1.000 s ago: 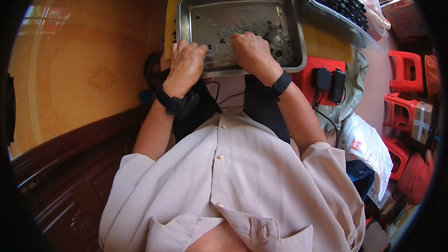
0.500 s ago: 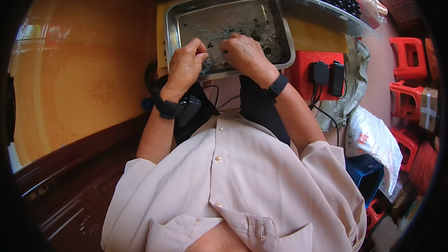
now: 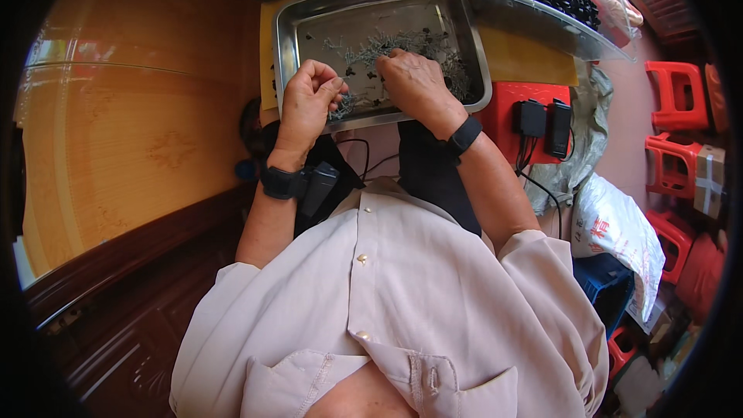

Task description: Sorting small black plastic components and metal clips into a tray.

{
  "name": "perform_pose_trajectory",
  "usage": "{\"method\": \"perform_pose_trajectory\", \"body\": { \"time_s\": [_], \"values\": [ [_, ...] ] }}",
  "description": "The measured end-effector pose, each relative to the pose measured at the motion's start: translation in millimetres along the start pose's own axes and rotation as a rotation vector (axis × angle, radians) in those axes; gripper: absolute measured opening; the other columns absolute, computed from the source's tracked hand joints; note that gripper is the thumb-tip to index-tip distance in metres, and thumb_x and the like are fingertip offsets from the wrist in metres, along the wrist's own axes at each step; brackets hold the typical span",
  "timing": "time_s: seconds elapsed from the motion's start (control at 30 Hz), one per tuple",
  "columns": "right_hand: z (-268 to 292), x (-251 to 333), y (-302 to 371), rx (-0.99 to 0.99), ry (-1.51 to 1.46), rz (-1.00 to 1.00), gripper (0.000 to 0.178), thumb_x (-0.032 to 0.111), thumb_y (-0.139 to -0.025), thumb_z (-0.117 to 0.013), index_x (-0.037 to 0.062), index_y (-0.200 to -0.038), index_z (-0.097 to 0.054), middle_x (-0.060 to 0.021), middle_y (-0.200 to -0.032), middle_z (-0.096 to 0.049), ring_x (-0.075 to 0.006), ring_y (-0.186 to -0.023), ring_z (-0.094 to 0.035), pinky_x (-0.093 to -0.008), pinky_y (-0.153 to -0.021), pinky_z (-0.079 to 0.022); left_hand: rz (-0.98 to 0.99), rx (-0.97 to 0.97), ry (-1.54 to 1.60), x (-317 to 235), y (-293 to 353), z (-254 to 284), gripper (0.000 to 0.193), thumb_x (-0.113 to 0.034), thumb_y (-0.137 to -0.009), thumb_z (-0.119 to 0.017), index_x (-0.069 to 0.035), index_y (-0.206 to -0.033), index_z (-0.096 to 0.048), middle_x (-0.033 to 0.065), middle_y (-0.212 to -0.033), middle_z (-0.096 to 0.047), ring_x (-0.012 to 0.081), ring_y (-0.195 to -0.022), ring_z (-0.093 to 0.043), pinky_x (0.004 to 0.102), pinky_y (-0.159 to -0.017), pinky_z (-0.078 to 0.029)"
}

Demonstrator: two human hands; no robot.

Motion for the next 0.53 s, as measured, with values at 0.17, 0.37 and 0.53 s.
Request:
{"method": "perform_pose_trajectory", "body": {
  "time_s": [0.17,0.37,0.53],
  "values": [
    [12.6,5.3,2.0,-0.089,-0.274,-0.045,0.014,0.010,-0.074,-0.063,0.0039,-0.086,-0.063,-0.0119,-0.084,-0.062,-0.0309,-0.077,-0.062,-0.0373,-0.066,-0.049,0.175,0.122,0.302,2.0,4.7,-7.4,0.008,-0.008,-0.089,-0.056,-0.002,-0.094,-0.056,0.0048,-0.081,-0.062,0.0086,-0.070,-0.058,0.0189,-0.061,-0.047],
    [20.1,19.6,7.3,-0.148,-0.701,0.013,0.021,0.007,-0.070,-0.067,0.0028,-0.091,-0.064,-0.0121,-0.080,-0.063,-0.0289,-0.073,-0.063,-0.0350,-0.066,-0.050,0.326,0.229,0.445,5.9,4.2,-16.7,0.015,-0.012,-0.087,-0.059,-0.002,-0.098,-0.059,0.0068,-0.086,-0.063,0.0087,-0.068,-0.059,0.0180,-0.059,-0.048],
    [30.4,3.2,7.4,-0.129,-0.212,-0.112,0.024,0.009,-0.071,-0.068,0.0047,-0.094,-0.065,-0.0146,-0.085,-0.064,-0.0274,-0.082,-0.064,-0.0375,-0.071,-0.050,0.327,0.198,0.448,11.5,1.7,-8.6,0.016,-0.011,-0.088,-0.058,-0.002,-0.101,-0.058,0.0072,-0.087,-0.064,0.0096,-0.068,-0.060,0.0177,-0.058,-0.049]
  ]
}}
Point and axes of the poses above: each hand's wrist, its own y-axis away from the middle knuckle, its own z-axis out of the back of the hand, x = y × z, the point moved 5 cm from there along -y, towards the middle knuckle
